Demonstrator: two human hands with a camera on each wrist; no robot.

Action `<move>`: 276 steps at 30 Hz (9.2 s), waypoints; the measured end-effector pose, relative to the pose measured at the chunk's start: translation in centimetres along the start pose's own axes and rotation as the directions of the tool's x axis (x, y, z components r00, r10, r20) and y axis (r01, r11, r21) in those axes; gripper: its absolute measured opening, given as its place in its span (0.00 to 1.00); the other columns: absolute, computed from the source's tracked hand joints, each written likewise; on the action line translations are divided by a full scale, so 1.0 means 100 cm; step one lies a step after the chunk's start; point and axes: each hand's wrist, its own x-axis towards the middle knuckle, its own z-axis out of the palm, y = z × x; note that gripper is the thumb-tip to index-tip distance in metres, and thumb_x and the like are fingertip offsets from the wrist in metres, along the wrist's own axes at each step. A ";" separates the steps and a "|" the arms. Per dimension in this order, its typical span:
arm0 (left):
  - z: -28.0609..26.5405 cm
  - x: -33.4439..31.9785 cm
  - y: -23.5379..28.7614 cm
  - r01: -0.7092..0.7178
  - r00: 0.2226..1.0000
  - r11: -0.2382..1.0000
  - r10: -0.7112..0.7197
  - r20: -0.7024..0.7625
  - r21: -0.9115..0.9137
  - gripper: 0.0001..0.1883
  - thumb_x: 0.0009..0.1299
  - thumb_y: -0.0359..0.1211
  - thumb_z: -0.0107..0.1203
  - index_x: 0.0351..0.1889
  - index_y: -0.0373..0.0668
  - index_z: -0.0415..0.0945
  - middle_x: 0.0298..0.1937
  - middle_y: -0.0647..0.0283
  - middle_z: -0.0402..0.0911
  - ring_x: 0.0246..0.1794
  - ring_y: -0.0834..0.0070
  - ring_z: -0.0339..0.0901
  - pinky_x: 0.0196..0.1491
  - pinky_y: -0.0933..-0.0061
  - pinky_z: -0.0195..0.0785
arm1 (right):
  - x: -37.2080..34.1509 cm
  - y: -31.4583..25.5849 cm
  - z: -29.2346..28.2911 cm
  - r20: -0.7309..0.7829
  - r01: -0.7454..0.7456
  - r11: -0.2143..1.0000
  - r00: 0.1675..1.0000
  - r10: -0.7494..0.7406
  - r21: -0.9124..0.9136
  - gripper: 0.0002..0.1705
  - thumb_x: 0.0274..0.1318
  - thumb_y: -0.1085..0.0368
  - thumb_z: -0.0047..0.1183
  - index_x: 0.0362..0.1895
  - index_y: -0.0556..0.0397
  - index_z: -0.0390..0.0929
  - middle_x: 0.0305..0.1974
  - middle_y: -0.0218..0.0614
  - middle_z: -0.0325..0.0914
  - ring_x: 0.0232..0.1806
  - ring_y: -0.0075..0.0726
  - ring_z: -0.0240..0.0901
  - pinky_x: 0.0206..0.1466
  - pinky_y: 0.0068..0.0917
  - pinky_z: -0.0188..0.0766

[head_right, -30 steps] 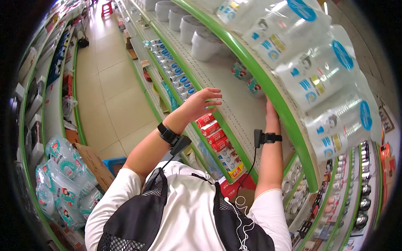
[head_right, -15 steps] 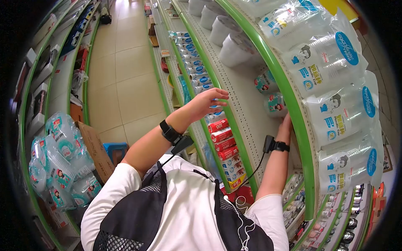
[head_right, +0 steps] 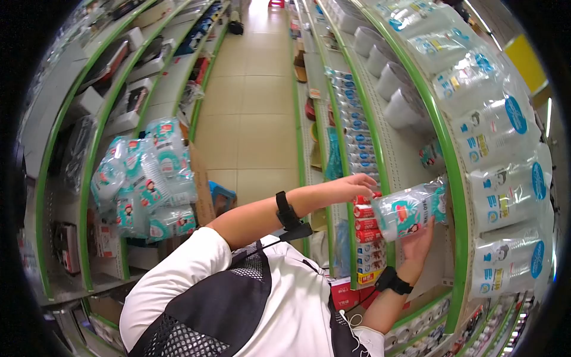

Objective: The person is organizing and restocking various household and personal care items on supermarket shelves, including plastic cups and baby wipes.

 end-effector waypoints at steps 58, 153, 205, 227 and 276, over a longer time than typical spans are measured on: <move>-0.432 -0.247 0.174 -0.338 -0.250 0.870 0.285 -0.925 0.359 0.34 0.75 0.52 0.61 0.68 0.39 0.66 0.58 0.62 0.80 0.53 0.78 0.79 0.52 0.73 0.76 | 0.358 0.336 0.756 0.685 0.110 0.808 -0.473 0.554 -0.578 0.42 0.64 0.62 0.64 0.75 0.58 0.55 0.65 0.40 0.71 0.65 0.35 0.69 0.69 0.36 0.66; -0.229 0.441 0.186 0.294 0.284 0.873 -0.468 0.837 0.389 0.25 0.75 0.36 0.51 0.70 0.43 0.65 0.67 0.60 0.72 0.64 0.65 0.72 0.63 0.60 0.67 | 0.324 0.068 0.236 -0.819 0.161 0.812 0.042 -0.573 -0.560 0.27 0.64 0.61 0.60 0.63 0.56 0.69 0.61 0.41 0.74 0.59 0.36 0.73 0.60 0.34 0.71; -0.207 0.305 0.176 0.091 -0.313 0.897 -0.386 0.868 0.432 0.35 0.78 0.42 0.51 0.81 0.48 0.52 0.79 0.59 0.56 0.77 0.64 0.59 0.71 0.53 0.62 | 0.245 0.158 0.419 -0.763 0.432 0.704 -0.600 -0.242 -0.563 0.46 0.60 0.48 0.68 0.74 0.50 0.57 0.61 0.46 0.74 0.57 0.42 0.78 0.51 0.40 0.81; -0.350 -0.132 0.188 -0.047 -0.949 0.978 -0.107 0.296 0.204 0.33 0.78 0.36 0.57 0.78 0.42 0.59 0.71 0.55 0.69 0.66 0.68 0.68 0.65 0.66 0.66 | 0.179 0.445 0.832 -0.096 0.187 0.824 -0.982 0.160 -0.535 0.42 0.58 0.61 0.70 0.67 0.58 0.55 0.58 0.53 0.70 0.53 0.38 0.75 0.48 0.33 0.79; -0.432 0.226 0.232 0.350 -0.302 0.705 -0.539 0.787 0.617 0.12 0.79 0.36 0.49 0.56 0.46 0.74 0.54 0.65 0.81 0.49 0.77 0.77 0.54 0.72 0.68 | 0.238 0.389 0.845 -0.255 -0.007 0.787 -0.944 -0.209 -0.617 0.15 0.71 0.63 0.51 0.58 0.52 0.73 0.46 0.28 0.73 0.41 0.21 0.66 0.46 0.21 0.65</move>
